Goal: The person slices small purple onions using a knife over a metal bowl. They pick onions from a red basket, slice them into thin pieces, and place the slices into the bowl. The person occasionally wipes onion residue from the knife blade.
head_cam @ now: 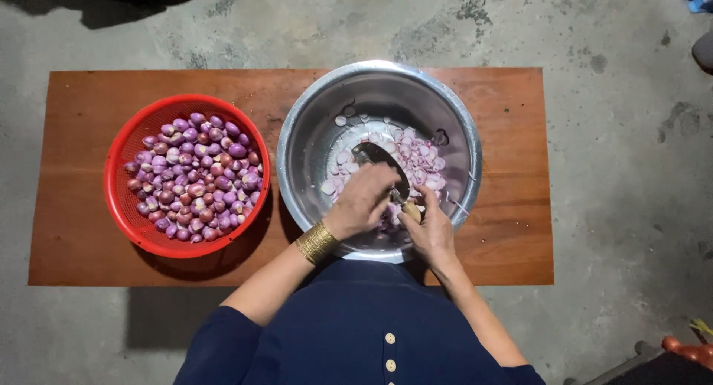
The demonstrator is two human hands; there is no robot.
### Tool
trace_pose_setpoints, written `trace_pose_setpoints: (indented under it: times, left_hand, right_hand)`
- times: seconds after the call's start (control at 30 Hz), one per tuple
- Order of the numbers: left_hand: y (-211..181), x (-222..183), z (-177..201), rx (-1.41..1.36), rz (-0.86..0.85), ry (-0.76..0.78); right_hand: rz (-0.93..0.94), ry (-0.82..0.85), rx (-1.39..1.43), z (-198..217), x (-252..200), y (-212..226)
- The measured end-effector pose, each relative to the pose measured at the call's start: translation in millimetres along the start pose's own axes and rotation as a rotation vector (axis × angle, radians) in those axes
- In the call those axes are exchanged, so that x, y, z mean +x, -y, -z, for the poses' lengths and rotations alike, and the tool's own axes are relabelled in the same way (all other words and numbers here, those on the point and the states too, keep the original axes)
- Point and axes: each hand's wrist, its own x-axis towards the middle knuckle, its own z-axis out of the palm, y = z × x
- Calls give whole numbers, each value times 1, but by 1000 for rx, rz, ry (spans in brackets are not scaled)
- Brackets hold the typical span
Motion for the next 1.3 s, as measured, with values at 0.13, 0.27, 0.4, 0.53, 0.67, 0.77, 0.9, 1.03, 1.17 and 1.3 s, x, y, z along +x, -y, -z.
trace_pose_setpoints:
  times: [0.13, 0.27, 0.4, 0.53, 0.67, 0.77, 0.9, 1.03, 1.17, 1.3]
  left_hand:
    - [-15, -54, 1, 111, -72, 40]
    - [-1, -78, 53, 93, 90, -47]
    - [-2, -52, 157, -135, 455, -268]
    - [70, -101, 208, 821, 445, -402]
    - [118, -158, 208, 930, 1191, 0]
    - [129, -181, 208, 750, 1307, 121]
    - [145, -209, 218, 636, 1359, 98]
    - [98, -178, 215, 547, 1352, 52]
    - [48, -128, 232, 420, 1232, -333]
    - [8, -68, 214, -468, 989, -538]
  right_hand:
    - [34, -26, -197, 11, -7, -8]
    - [111, -279, -189, 41, -20, -16]
    - [11, -412, 241, 62, -17, -31]
    - [27, -417, 471, 65, -15, -46]
    - [-28, -356, 596, 46, -14, -67]
    - [-76, -318, 637, 31, -17, -81]
    - [-69, -289, 656, 22, -21, -84]
    - [-65, -281, 660, 22, -20, -81]
    - [-72, -257, 732, 26, -24, -69]
    - [-55, -166, 772, 14, -15, -70]
